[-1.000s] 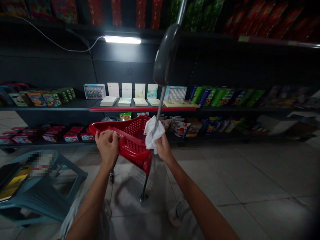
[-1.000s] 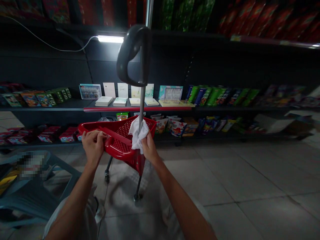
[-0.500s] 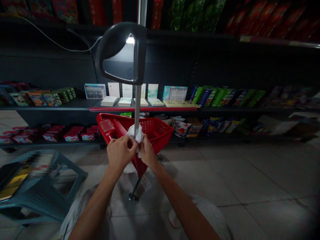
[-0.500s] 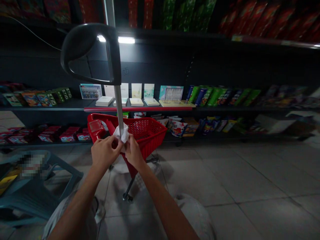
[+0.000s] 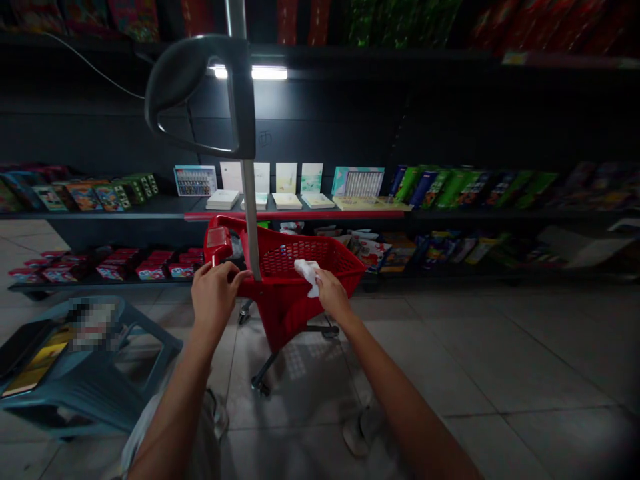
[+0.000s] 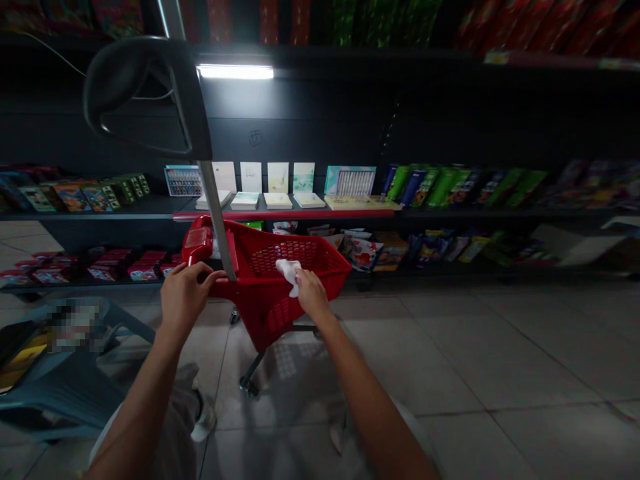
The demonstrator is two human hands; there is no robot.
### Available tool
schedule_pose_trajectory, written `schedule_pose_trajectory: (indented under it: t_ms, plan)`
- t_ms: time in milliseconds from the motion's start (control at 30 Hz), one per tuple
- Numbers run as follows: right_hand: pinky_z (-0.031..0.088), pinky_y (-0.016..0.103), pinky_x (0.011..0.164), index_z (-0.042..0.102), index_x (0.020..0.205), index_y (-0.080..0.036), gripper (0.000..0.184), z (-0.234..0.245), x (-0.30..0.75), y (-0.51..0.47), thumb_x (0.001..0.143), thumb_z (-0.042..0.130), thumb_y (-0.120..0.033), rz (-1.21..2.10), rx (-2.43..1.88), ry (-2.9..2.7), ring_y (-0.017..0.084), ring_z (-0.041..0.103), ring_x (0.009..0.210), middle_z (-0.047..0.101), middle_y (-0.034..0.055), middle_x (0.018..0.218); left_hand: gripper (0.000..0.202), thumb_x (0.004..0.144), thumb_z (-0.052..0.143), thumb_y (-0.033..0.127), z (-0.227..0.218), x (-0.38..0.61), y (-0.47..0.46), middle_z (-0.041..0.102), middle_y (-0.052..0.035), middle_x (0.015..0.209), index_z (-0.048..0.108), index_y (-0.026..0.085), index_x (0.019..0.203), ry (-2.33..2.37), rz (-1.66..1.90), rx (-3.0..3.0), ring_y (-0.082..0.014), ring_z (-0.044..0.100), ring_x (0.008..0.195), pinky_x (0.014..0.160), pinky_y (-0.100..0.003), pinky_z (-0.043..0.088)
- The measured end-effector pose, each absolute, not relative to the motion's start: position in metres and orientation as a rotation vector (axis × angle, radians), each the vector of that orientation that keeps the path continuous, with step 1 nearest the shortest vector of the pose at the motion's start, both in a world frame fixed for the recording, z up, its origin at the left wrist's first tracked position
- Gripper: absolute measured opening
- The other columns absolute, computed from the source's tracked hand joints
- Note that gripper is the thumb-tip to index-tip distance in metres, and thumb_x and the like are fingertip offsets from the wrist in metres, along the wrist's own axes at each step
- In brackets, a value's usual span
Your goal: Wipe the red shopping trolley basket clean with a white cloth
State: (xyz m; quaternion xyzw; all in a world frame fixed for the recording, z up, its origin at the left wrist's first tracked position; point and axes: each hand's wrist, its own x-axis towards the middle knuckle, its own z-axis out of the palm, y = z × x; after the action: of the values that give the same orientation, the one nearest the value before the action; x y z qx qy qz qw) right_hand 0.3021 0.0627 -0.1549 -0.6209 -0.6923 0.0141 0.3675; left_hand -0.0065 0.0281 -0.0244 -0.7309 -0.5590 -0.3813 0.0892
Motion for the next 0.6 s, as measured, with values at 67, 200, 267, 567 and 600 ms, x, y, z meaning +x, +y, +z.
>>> schedule_pose_trajectory:
  t_ms: [67,200,267,567,600]
  plan:
    - [0.034,0.048,0.124,0.065,0.134,-0.017,0.043,-0.165,0.322,0.067,0.103,0.036,-0.021,0.025,-1.617,-1.767,0.024,0.062,0.125,0.069,0.0128,0.133,0.032,0.099,0.058,0.049,-0.024,-0.014,0.036,0.077,-0.005,0.083,0.071,0.027,0.081,-1.7,-1.113,-2.171,-0.0269,0.07,0.087,0.097,-0.043,0.047]
    - [0.027,0.052,0.128,0.065,0.136,-0.019,0.045,-0.183,0.366,0.072,0.102,0.036,-0.023,0.022,-1.724,-1.679,0.025,0.055,0.14,0.063,0.0117,0.146,0.031,0.098,0.058,0.05,-0.024,-0.032,0.056,0.077,-0.007,0.088,0.072,0.025,0.085,-1.768,-1.066,-2.198,-0.0277,0.07,0.089,0.09,-0.04,0.047]
    - [0.027,0.054,0.128,0.065,0.138,-0.018,0.047,-0.189,0.385,0.073,0.102,0.035,-0.024,0.023,-1.789,-1.627,0.027,0.051,0.144,0.061,0.0131,0.149,0.03,0.097,0.058,0.049,-0.024,-0.039,0.065,0.077,-0.0077,0.09,0.072,0.024,0.086,-1.788,-1.042,-2.221,-0.0275,0.07,0.089,0.088,-0.038,0.047]
    - [0.029,0.057,0.125,0.061,0.141,-0.017,0.048,-0.199,0.395,0.073,0.103,0.032,-0.025,-0.03,-1.835,-1.588,0.029,0.051,0.144,0.06,0.0146,0.149,0.031,0.093,0.064,0.045,-0.028,-0.032,0.06,0.071,-0.014,0.118,0.07,0.021,0.112,-1.8,-0.842,-2.164,-0.0328,0.065,0.111,0.098,-0.045,0.048]
    - [0.03,0.057,0.125,0.061,0.141,-0.018,0.048,-0.198,0.394,0.074,0.103,0.033,-0.025,-0.025,-1.839,-1.595,0.029,0.051,0.144,0.061,0.0142,0.149,0.031,0.093,0.064,0.045,-0.029,-0.031,0.059,0.07,-0.0145,0.119,0.07,0.021,0.111,-1.789,-0.831,-2.161,-0.0334,0.063,0.114,0.1,-0.045,0.048]
